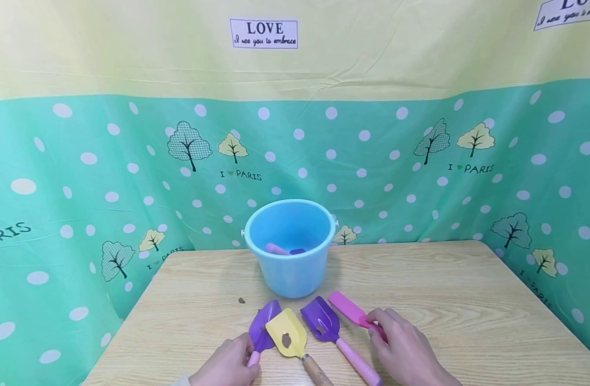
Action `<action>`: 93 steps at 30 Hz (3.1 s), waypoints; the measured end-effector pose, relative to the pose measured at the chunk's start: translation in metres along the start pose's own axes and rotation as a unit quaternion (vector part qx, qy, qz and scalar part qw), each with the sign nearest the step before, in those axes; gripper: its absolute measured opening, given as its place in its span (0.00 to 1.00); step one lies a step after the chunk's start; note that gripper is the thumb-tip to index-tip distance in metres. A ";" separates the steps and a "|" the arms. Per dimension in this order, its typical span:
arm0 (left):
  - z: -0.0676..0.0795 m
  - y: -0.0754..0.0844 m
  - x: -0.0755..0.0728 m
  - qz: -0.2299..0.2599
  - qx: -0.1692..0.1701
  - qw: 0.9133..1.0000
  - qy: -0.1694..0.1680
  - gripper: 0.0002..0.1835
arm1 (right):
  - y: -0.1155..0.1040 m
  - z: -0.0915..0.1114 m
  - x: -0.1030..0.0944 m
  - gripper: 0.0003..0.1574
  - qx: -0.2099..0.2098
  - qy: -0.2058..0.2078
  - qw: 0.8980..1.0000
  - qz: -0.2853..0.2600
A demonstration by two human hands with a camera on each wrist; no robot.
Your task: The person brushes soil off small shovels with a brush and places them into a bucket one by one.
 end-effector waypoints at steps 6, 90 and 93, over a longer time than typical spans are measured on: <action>0.005 -0.001 -0.001 0.012 -0.002 1.000 -0.001 0.07 | -0.001 -0.001 0.000 0.14 0.005 -0.005 1.000 -0.001; 0.040 -0.012 -0.057 -0.028 -0.019 0.999 0.033 0.05 | -0.142 -0.037 0.068 0.10 -0.120 -0.225 0.961 -0.104; 0.040 -0.012 -0.057 -0.022 -0.020 0.999 0.029 0.05 | -0.143 -0.037 0.071 0.10 -0.127 -0.226 0.960 -0.101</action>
Point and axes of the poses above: each hand's wrist, its own z-axis away from the middle knuckle, its own x-axis out of the palm, y = z × x, the point moved 2 cm from there along -z, towards the middle knuckle, and after that the axes turned 8 degrees about -y, right-handed, at the moved point
